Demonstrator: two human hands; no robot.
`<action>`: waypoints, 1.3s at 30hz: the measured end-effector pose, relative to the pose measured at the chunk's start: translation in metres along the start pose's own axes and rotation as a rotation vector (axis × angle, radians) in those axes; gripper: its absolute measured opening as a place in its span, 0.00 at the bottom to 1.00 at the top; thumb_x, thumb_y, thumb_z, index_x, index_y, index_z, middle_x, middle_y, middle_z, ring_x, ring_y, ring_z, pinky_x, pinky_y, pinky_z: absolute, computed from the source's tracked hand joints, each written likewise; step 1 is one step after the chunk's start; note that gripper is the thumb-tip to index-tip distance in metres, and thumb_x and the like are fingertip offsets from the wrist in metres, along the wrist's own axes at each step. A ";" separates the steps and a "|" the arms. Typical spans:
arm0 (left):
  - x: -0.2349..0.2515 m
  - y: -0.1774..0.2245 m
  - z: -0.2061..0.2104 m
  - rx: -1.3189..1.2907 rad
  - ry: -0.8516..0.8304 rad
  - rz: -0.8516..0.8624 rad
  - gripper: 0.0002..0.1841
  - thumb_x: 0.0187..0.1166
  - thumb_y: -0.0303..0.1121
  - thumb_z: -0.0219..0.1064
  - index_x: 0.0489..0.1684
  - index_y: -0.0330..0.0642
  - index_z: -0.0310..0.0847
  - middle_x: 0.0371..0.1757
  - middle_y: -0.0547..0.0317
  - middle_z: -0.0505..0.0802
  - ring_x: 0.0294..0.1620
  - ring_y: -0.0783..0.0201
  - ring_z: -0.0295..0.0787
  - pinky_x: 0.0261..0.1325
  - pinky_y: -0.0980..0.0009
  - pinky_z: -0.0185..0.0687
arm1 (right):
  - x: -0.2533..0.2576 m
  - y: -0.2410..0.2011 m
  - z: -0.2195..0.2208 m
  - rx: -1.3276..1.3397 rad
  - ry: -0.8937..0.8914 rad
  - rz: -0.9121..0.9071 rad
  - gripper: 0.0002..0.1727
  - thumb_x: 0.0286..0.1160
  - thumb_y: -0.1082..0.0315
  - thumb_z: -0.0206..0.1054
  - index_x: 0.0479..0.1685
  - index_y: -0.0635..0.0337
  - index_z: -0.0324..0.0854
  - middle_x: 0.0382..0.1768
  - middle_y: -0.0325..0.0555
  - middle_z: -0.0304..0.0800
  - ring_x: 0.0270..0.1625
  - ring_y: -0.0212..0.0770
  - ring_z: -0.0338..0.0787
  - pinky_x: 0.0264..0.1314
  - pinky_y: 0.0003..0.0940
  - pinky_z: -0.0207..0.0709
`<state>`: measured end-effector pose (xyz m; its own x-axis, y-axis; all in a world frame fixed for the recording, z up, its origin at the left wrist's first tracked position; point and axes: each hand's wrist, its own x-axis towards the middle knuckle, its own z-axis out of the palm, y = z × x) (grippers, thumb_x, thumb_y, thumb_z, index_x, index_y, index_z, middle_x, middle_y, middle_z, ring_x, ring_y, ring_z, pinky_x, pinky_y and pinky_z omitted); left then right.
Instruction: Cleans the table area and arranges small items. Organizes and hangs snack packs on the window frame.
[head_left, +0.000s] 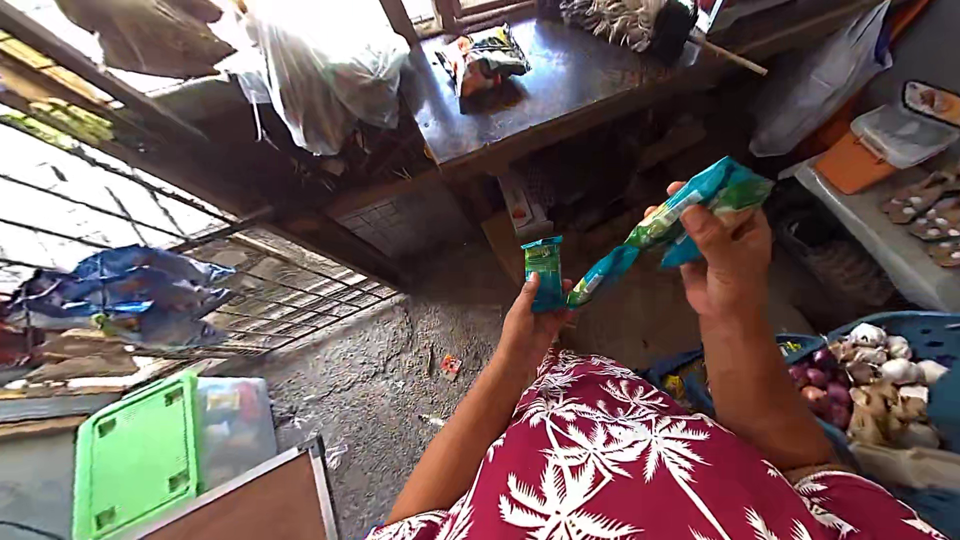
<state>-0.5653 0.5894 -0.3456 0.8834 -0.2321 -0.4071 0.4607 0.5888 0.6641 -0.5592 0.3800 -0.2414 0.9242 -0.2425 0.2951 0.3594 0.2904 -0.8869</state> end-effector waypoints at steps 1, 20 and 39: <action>0.016 0.005 0.001 0.006 -0.031 0.015 0.24 0.95 0.47 0.39 0.75 0.42 0.69 0.59 0.47 0.91 0.54 0.55 0.93 0.59 0.61 0.89 | 0.017 0.003 -0.002 0.010 0.012 -0.012 0.32 0.64 0.60 0.83 0.66 0.55 0.72 0.57 0.44 0.91 0.58 0.44 0.94 0.64 0.45 0.90; 0.327 0.149 0.083 1.211 -0.129 0.630 0.18 0.87 0.37 0.64 0.67 0.34 0.80 0.53 0.42 0.92 0.49 0.53 0.92 0.57 0.51 0.88 | 0.268 0.051 -0.088 -0.551 -0.042 -0.199 0.26 0.62 0.65 0.82 0.62 0.53 0.80 0.52 0.30 0.92 0.52 0.29 0.93 0.55 0.28 0.91; 0.419 0.096 0.262 1.066 -0.745 0.620 0.24 0.87 0.49 0.61 0.65 0.37 0.84 0.63 0.55 0.89 0.67 0.68 0.85 0.70 0.68 0.83 | 0.508 0.073 -0.199 1.036 -0.449 -0.026 0.20 0.60 0.60 0.75 0.46 0.67 0.85 0.43 0.54 0.89 0.44 0.52 0.91 0.43 0.43 0.89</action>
<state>-0.1282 0.3454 -0.2880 0.6461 -0.6971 0.3108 -0.4579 -0.0282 0.8886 -0.0893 0.0941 -0.2269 0.8026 0.0342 0.5955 0.1203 0.9686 -0.2177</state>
